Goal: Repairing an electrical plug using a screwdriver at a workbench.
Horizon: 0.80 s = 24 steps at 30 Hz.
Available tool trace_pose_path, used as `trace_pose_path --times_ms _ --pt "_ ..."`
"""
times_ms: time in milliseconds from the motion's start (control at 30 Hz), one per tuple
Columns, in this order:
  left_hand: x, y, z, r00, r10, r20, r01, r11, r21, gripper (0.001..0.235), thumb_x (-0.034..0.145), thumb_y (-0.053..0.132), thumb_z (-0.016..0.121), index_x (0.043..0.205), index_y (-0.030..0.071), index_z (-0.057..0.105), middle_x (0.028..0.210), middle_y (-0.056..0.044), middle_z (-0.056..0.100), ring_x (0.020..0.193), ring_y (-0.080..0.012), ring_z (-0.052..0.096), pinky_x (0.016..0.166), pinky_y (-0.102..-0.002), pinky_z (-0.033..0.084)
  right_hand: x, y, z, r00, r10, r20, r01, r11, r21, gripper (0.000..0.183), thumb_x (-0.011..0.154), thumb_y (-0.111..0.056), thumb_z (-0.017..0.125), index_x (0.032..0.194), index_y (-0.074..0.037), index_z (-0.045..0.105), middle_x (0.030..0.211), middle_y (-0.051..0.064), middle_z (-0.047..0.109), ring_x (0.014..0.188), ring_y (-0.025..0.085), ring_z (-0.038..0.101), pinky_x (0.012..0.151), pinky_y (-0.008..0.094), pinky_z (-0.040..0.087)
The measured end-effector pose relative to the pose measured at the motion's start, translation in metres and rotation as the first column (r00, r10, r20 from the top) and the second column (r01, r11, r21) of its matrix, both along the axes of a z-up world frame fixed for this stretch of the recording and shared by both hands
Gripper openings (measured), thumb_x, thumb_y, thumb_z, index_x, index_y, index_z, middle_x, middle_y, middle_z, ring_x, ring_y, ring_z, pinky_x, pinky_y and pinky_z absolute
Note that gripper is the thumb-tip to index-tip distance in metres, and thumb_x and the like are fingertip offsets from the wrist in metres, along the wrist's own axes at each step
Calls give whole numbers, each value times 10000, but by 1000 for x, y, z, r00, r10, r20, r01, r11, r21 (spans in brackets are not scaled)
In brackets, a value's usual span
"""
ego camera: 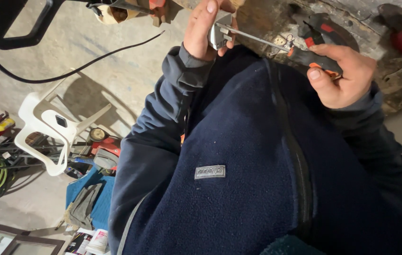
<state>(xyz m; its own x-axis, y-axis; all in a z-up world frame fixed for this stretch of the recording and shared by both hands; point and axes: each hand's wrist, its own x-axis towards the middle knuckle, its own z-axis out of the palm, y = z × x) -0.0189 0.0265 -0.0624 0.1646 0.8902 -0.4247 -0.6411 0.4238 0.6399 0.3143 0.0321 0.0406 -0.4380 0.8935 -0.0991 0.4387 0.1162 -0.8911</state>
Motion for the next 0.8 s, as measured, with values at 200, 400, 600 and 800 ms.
trace_pose_path --times_ms 200,400,600,800 --pt "-3 -1 2 997 -54 -53 56 998 38 436 1095 421 553 1186 -2 604 852 -158 702 601 -196 647 473 -293 460 -1 23 23 972 133 196 -170 968 186 308 1019 -197 813 1223 11 716 861 135 688 742 238 681 668 331 527" --pt "0 -1 24 921 3 -389 13 999 39 340 1079 333 597 1103 2 667 838 -80 698 577 -142 649 488 -267 492 -18 46 64 908 240 343 -320 927 197 338 884 -148 840 1169 10 750 748 145 670 642 258 651 574 363 497" --pt "13 -23 22 918 64 -391 -34 996 83 287 1095 287 596 1081 13 677 788 -75 670 558 -140 592 503 -271 456 -22 59 82 910 341 236 -293 931 -217 372 899 -161 752 1251 -44 717 837 89 727 685 176 699 577 280 521" --pt "20 -47 21 901 81 -427 -95 995 -10 289 1062 290 577 1061 17 672 751 -84 684 525 -129 600 465 -257 449 -14 43 66 806 444 393 -470 882 -33 423 881 -208 790 1291 -117 742 741 53 680 592 170 630 524 296 486"
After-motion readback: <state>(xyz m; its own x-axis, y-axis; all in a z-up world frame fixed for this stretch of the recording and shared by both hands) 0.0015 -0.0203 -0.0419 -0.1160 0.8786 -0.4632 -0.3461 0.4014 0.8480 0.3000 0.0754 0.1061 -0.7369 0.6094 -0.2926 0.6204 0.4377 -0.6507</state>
